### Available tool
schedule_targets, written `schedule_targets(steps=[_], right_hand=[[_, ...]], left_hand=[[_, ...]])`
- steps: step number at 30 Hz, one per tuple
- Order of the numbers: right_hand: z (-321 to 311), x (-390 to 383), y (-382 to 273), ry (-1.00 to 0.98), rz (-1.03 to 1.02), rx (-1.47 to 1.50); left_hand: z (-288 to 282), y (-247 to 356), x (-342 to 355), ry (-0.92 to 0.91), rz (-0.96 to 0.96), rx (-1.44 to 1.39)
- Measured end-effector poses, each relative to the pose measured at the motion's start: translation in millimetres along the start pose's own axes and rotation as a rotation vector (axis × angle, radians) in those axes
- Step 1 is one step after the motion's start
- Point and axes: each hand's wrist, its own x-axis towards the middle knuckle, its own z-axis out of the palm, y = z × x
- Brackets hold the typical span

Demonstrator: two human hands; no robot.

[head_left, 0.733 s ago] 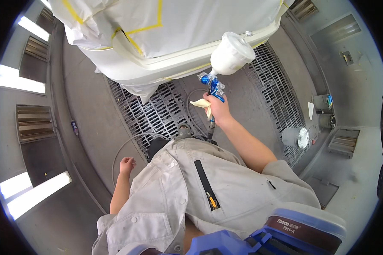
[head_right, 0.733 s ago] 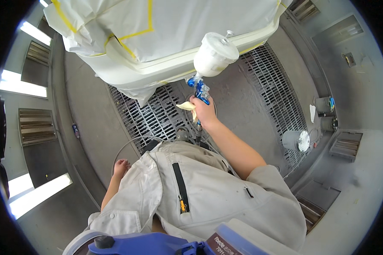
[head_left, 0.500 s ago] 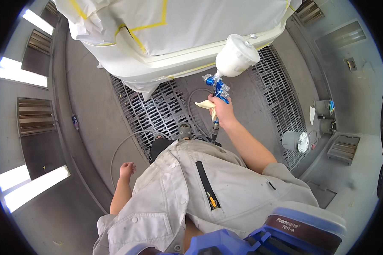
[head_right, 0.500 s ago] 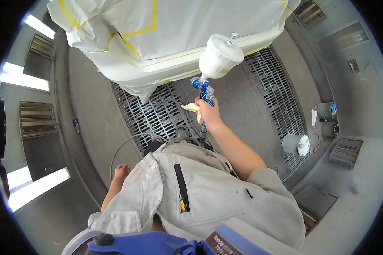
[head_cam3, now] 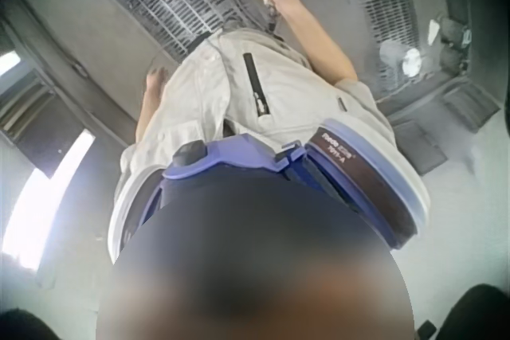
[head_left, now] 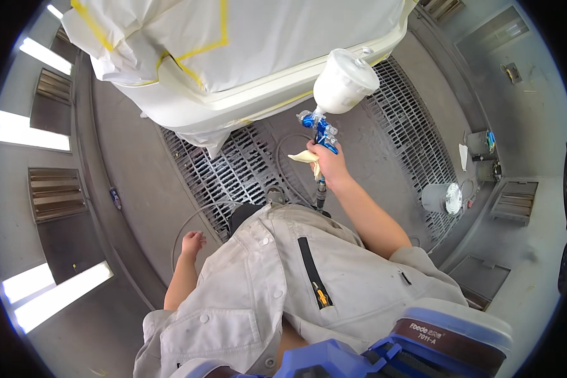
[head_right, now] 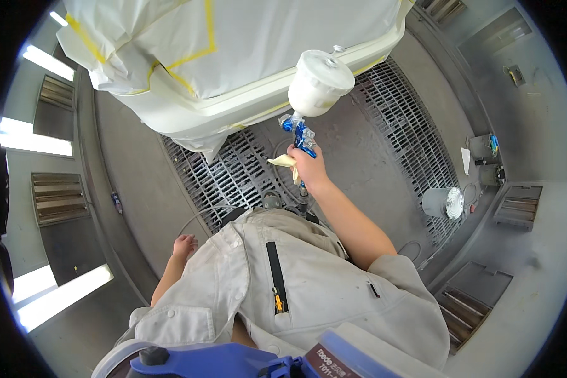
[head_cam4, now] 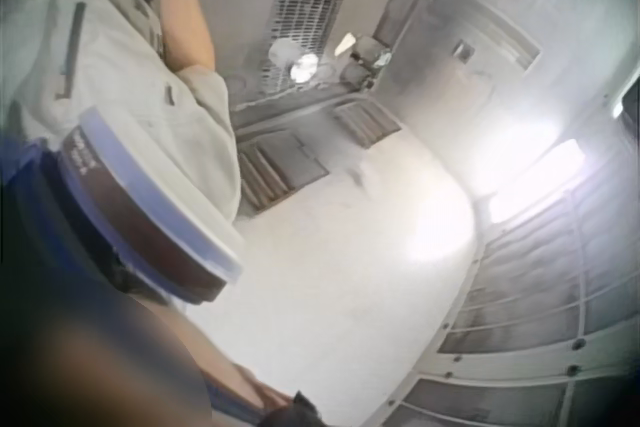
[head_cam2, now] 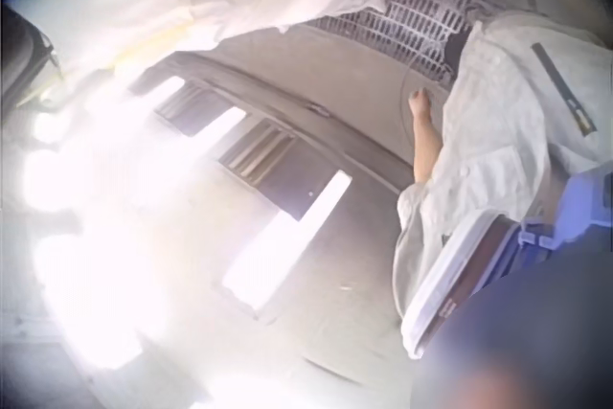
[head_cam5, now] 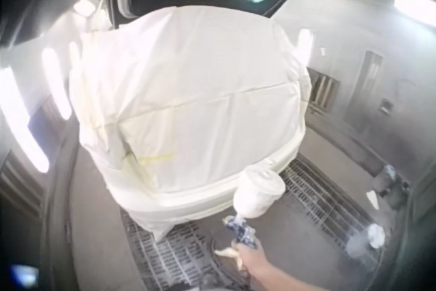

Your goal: The person uses a spray gun to apply white paint to the rear bumper of a car in a paint booth. They move the spray gun in smooth, overlapping strokes across the surface, occasionally pausing to wipe the nozzle with a cloth.

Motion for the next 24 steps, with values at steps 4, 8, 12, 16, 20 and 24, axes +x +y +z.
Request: schedule_targets(steps=[4, 8, 12, 16, 20, 24], right_hand=[[-7, 1, 0, 0.015, -0.055, 0.057], [-12, 2, 1, 0.035, -0.02, 0.075], [-10, 2, 1, 0.05, -0.004, 0.088], [-4, 4, 1, 0.041, 0.012, 0.105], [4, 7, 2, 0.017, 0.03, 0.062], [12, 10, 4, 0.005, 0.042, 0.032]], left_hand=[[10, 34, 7, -0.018, 0.096, 0.044], [18, 43, 5, -0.028, 0.124, 0.062], [12, 22, 3, -0.044, 0.069, 0.091], [-3, -12, -5, -0.026, 0.025, 0.011], [-10, -47, -23, 0.047, -0.032, -0.063], [-8, -73, -44, 0.093, -0.096, -0.141]])
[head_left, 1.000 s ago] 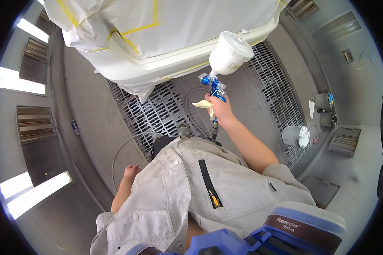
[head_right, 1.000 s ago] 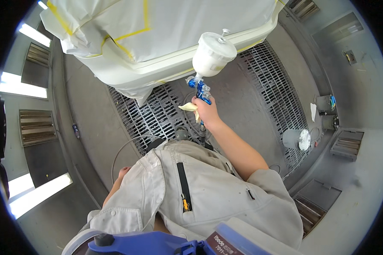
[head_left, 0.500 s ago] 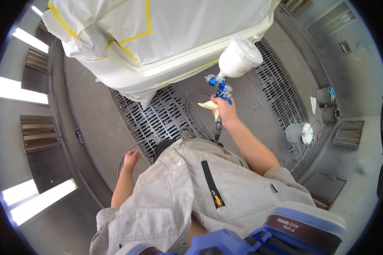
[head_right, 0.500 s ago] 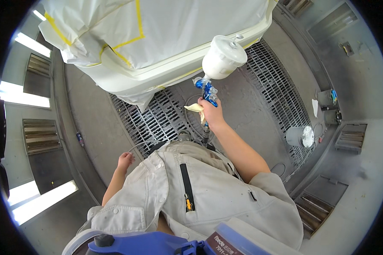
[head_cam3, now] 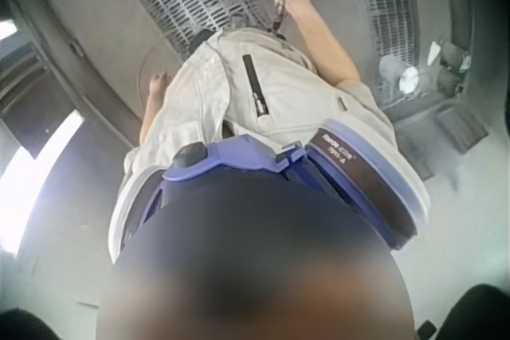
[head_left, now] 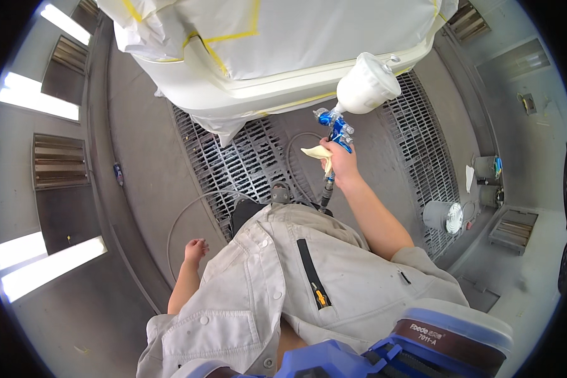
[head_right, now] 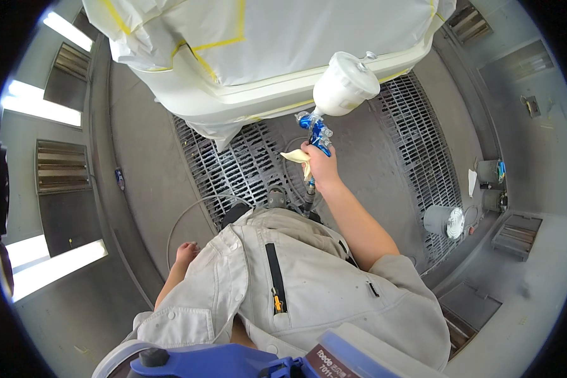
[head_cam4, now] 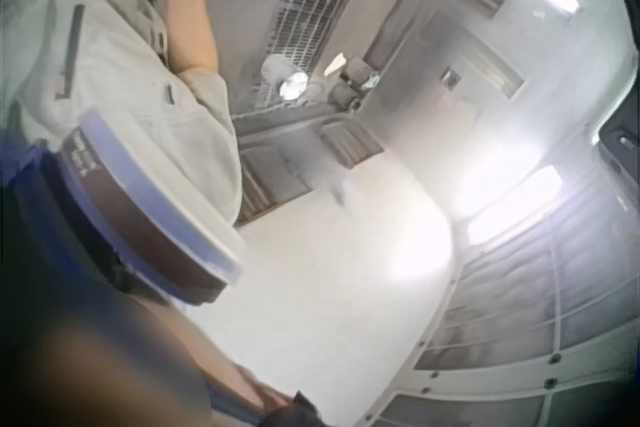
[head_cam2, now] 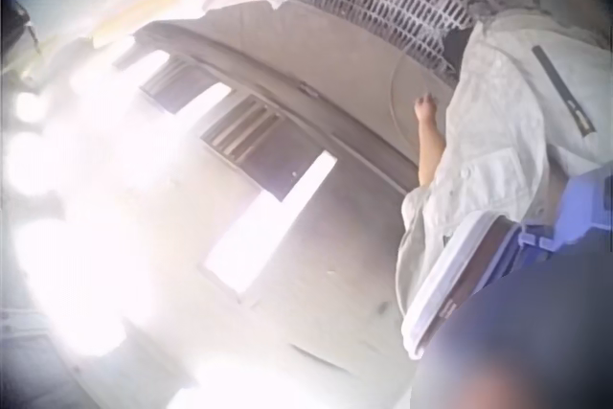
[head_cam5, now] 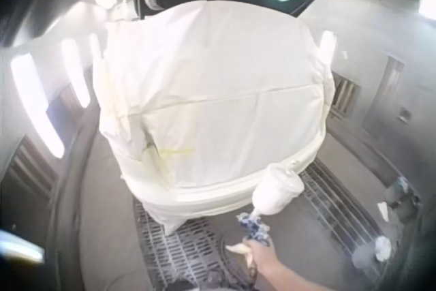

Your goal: The person uses a spray gun to apply white paint to the rear bumper of a car in a paint booth. They move the spray gun in smooth, overlapping strokes across the surface, occasionally pausing to wipe the nozzle with a cloth.

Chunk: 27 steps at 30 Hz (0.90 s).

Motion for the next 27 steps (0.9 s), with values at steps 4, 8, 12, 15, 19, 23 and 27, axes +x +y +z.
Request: schedule_targets(steps=[4, 8, 12, 15, 19, 23, 27], right_hand=[[4, 6, 3, -0.016, 0.011, -0.041], [7, 13, 4, -0.043, 0.043, -0.051], [12, 16, 4, -0.041, 0.036, -0.06], [14, 13, 4, -0.039, 0.034, -0.058], [13, 7, 2, -0.069, -0.004, -0.055], [13, 3, 0, -0.015, 0.004, 0.0], [14, -1, -3, 0.067, -0.01, 0.024]], left_hand=[[4, -18, -17, 0.016, -0.033, -0.002], [7, -25, -24, 0.026, -0.05, -0.02], [5, -22, -23, 0.019, -0.052, -0.069], [0, -16, -14, 0.024, -0.044, -0.02], [-7, 1, 9, -0.041, 0.005, -0.066], [-10, 28, 27, -0.09, 0.045, -0.049], [-5, 66, 27, -0.071, 0.092, 0.059]])
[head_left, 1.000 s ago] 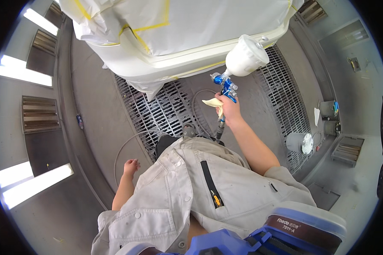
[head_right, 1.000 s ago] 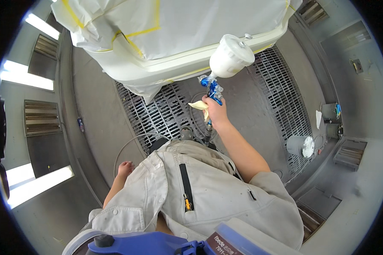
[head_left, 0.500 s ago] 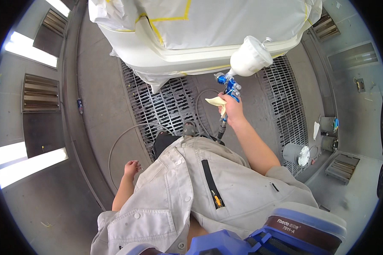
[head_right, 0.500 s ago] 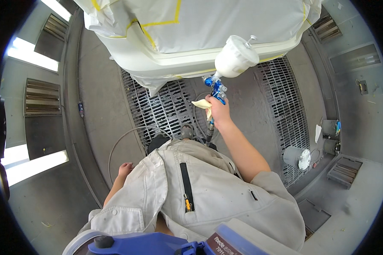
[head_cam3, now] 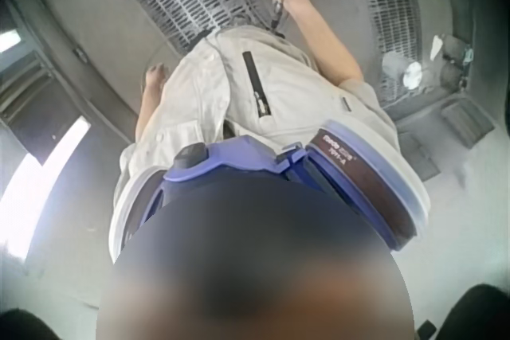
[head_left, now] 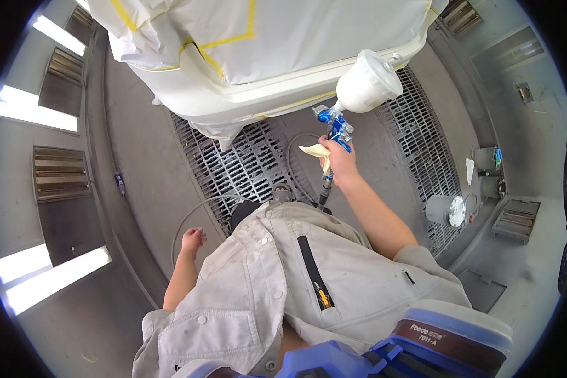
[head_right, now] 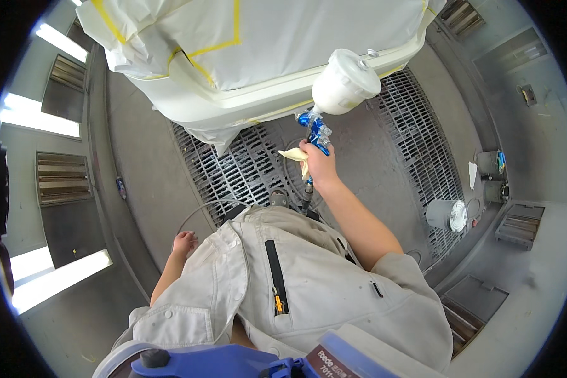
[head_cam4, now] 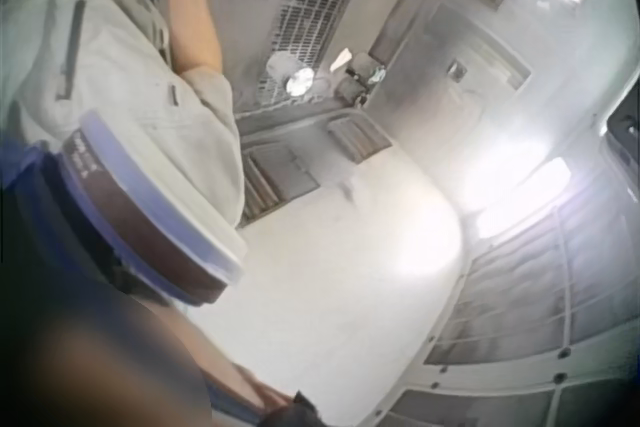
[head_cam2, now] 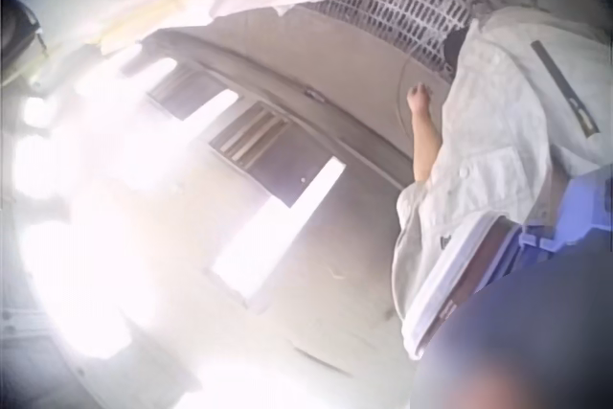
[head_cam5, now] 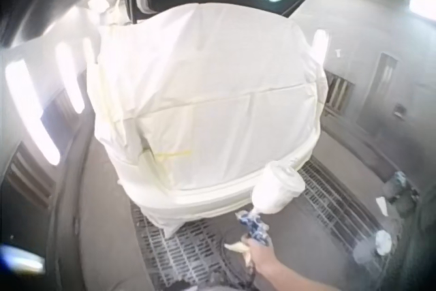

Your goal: The person uses a spray gun to apply white paint to the rear bumper of a car in a paint booth. They move the spray gun in smooth, overlapping strokes across the surface, occasionally pausing to wipe the nozzle with a cloth.

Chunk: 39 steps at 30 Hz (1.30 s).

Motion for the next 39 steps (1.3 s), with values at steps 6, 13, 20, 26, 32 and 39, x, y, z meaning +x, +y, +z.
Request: schedule_targets(steps=[6, 13, 20, 26, 32, 39], right_hand=[[-1, -9, 1, -0.005, -0.039, 0.002], [21, -19, 15, 0.001, -0.05, 0.067], [62, -35, 43, 0.004, -0.02, -0.024], [99, -45, 68, -0.012, -0.008, -0.078], [131, -65, 83, -0.025, -0.02, -0.142], [162, -82, 103, -0.028, -0.04, -0.068]], left_hand=[[2, 25, 1, 0.013, 0.006, 0.066], [-26, -1, 14, -0.069, -0.023, 0.065], [-91, -42, 12, 0.001, -0.071, -0.084], [-115, -65, 4, 0.022, -0.123, 0.009], [-136, -75, 13, -0.017, -0.096, 0.0], [-166, -82, 49, -0.055, -0.064, -0.171]])
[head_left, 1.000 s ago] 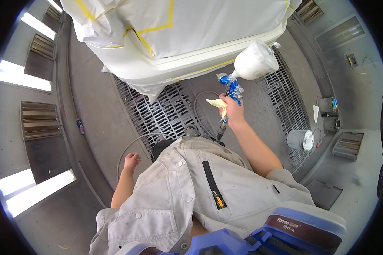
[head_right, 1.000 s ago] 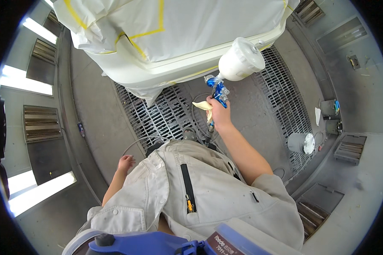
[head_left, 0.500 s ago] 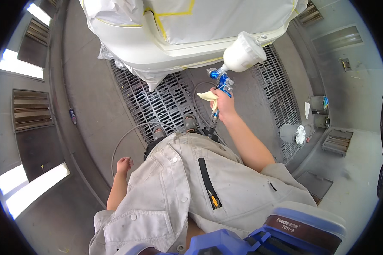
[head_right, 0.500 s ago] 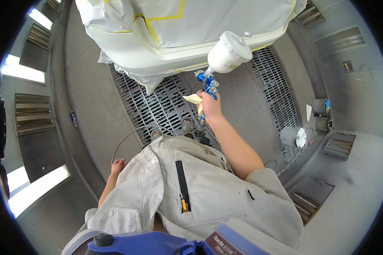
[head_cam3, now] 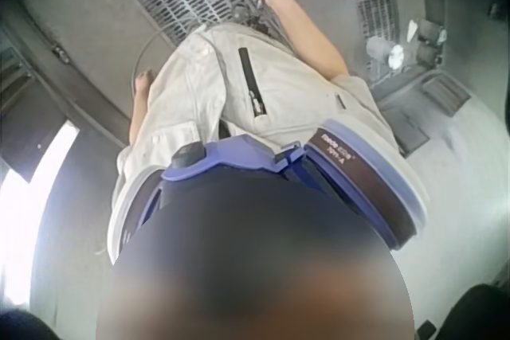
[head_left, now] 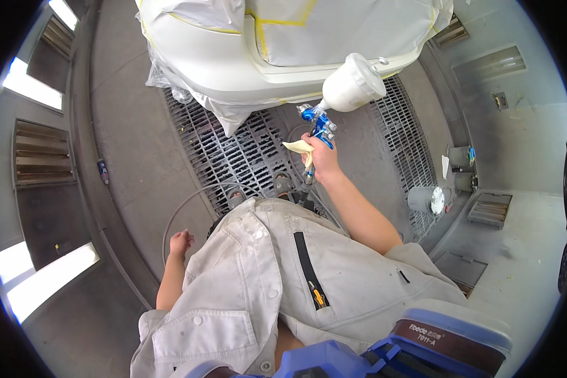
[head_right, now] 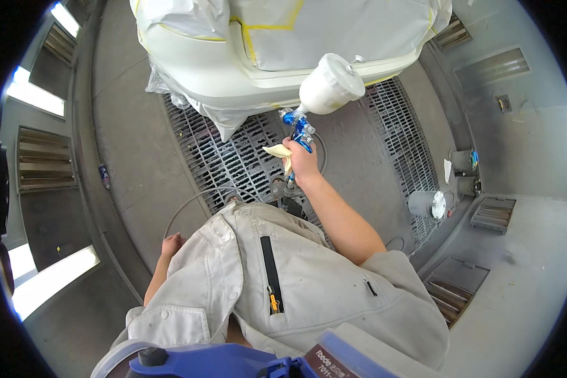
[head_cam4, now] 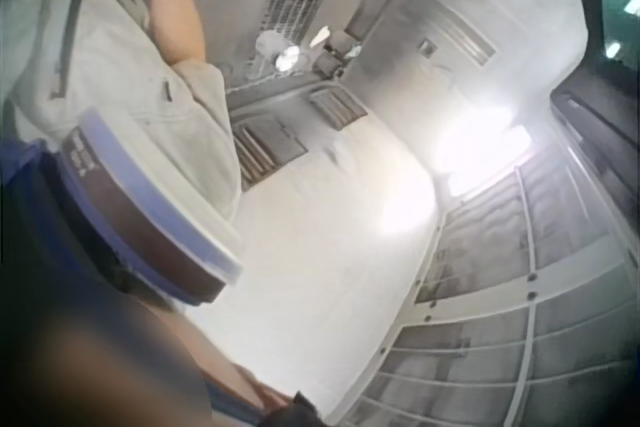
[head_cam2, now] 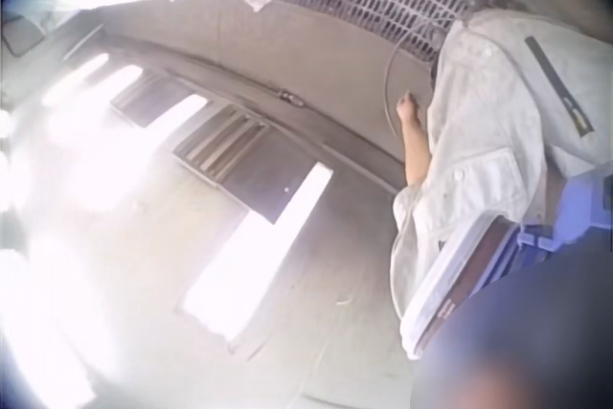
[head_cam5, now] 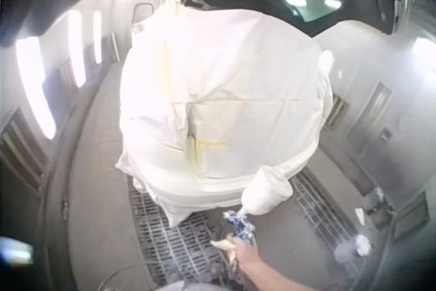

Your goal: The person uses a spray gun to apply white paint to the rear bumper of a car in a paint booth. They move the spray gun in smooth, overlapping strokes across the surface, occasionally pausing to wipe the nozzle with a cloth.

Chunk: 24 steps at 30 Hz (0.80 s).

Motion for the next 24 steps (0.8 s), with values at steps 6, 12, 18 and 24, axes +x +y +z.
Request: schedule_targets(steps=[6, 12, 18, 24], right_hand=[[21, -10, 26, 0.005, -0.005, 0.019], [37, -13, 37, -0.011, -0.004, 0.013], [49, -8, 44, 0.006, 0.035, -0.02], [49, -5, 45, -0.008, 0.009, -0.041]], left_hand=[[-41, -7, 20, -0.053, 0.096, 0.161], [-67, -17, 23, 0.162, 0.058, -0.065], [-64, -19, 17, 0.091, -0.013, -0.041], [-73, -18, 9, 0.04, 0.016, 0.037]])
